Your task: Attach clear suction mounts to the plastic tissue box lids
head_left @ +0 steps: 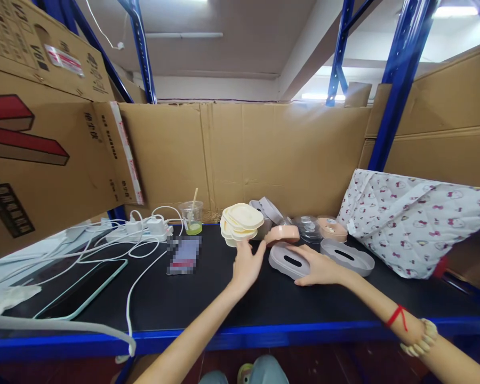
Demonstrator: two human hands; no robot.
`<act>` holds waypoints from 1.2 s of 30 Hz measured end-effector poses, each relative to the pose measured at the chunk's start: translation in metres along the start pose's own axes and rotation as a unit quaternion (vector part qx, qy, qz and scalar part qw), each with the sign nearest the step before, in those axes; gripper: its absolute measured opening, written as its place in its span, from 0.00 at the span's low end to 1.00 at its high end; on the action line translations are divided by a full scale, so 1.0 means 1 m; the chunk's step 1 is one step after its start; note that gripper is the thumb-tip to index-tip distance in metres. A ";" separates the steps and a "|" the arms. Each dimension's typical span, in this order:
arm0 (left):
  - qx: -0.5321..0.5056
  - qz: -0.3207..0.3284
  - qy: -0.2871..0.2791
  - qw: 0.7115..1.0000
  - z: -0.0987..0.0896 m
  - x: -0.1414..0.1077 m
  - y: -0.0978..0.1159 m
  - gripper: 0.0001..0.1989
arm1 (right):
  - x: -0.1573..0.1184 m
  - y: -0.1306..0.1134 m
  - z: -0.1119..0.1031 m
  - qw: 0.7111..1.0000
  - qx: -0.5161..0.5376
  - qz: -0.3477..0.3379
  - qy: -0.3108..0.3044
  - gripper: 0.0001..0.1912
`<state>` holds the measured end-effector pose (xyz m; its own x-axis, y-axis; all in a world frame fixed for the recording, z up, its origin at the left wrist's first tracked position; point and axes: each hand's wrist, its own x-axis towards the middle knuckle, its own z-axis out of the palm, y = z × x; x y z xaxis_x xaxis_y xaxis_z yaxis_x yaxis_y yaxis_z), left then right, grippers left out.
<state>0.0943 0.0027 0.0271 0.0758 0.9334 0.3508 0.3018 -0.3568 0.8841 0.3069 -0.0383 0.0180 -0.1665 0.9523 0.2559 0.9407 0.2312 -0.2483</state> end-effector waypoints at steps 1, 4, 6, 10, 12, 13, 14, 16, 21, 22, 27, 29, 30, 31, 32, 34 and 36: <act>0.039 0.001 0.034 0.999 -0.006 0.010 0.006 0.21 | -0.001 0.001 0.000 1.000 -0.012 0.005 0.011 0.41; 0.122 -0.003 0.098 0.988 -0.022 0.047 0.024 0.26 | -0.003 0.000 -0.006 0.998 -0.045 0.030 0.024 0.35; 0.168 -0.010 0.100 0.981 -0.029 0.073 0.032 0.27 | -0.003 0.000 -0.014 0.995 -0.066 0.072 0.013 0.35; 0.220 -0.058 0.079 0.971 -0.037 0.104 0.033 0.18 | -0.005 0.014 -0.037 0.985 -0.100 0.137 0.014 0.38; 0.225 -0.054 0.081 0.969 -0.040 0.108 0.030 0.11 | -0.006 0.025 -0.047 0.977 -0.142 0.145 0.060 0.38; 0.229 -0.048 0.083 0.969 -0.041 0.108 0.028 0.09 | -0.006 0.029 -0.051 0.969 -0.167 0.156 0.093 0.38; 0.231 -0.040 0.088 0.968 -0.042 0.107 0.027 0.09 | -0.005 0.031 -0.054 0.958 -0.188 0.172 0.131 0.38; 0.235 -0.021 0.104 0.966 -0.043 0.104 0.025 0.12 | -0.003 0.027 -0.055 0.934 -0.205 0.204 0.210 0.37; 0.122 0.079 0.217 0.965 -0.043 0.099 0.024 0.16 | 0.016 -0.019 -0.047 0.912 -0.064 0.148 0.376 0.39; 0.086 0.093 0.226 0.966 -0.043 0.096 0.025 0.16 | 0.022 -0.031 -0.043 0.909 -0.016 0.124 0.398 0.39; -0.058 0.068 0.235 0.968 -0.032 0.062 0.025 0.18 | 0.046 -0.083 -0.016 0.894 0.142 -0.003 0.426 0.41; -0.169 0.058 0.240 0.954 -0.025 0.045 0.022 0.18 | 0.052 -0.099 -0.002 0.899 0.182 -0.027 0.398 0.41; -0.231 0.048 0.233 0.943 -0.022 0.037 0.018 0.18 | 0.053 -0.105 0.003 0.903 0.198 -0.030 0.381 0.41; -0.283 0.037 0.222 0.932 -0.019 0.030 0.015 0.18 | 0.054 -0.111 0.009 0.907 0.211 -0.029 0.363 0.42; -0.322 0.027 0.210 0.923 -0.017 0.023 0.011 0.19 | 0.054 -0.116 0.013 0.912 0.221 -0.025 0.345 0.42; -0.374 0.003 0.202 0.905 -0.016 0.010 0.003 0.20 | 0.054 -0.123 0.019 0.921 0.232 -0.018 0.313 0.43; -0.410 -0.014 0.192 0.892 -0.018 0.000 -0.003 0.20 | 0.050 -0.127 0.023 0.927 0.233 -0.022 0.292 0.45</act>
<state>0.0759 0.0030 0.0300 -0.2994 0.9164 0.2655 -0.5093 -0.3888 0.7678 0.1719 -0.0152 0.0407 0.1152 0.7010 0.7038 0.6840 0.4579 -0.5679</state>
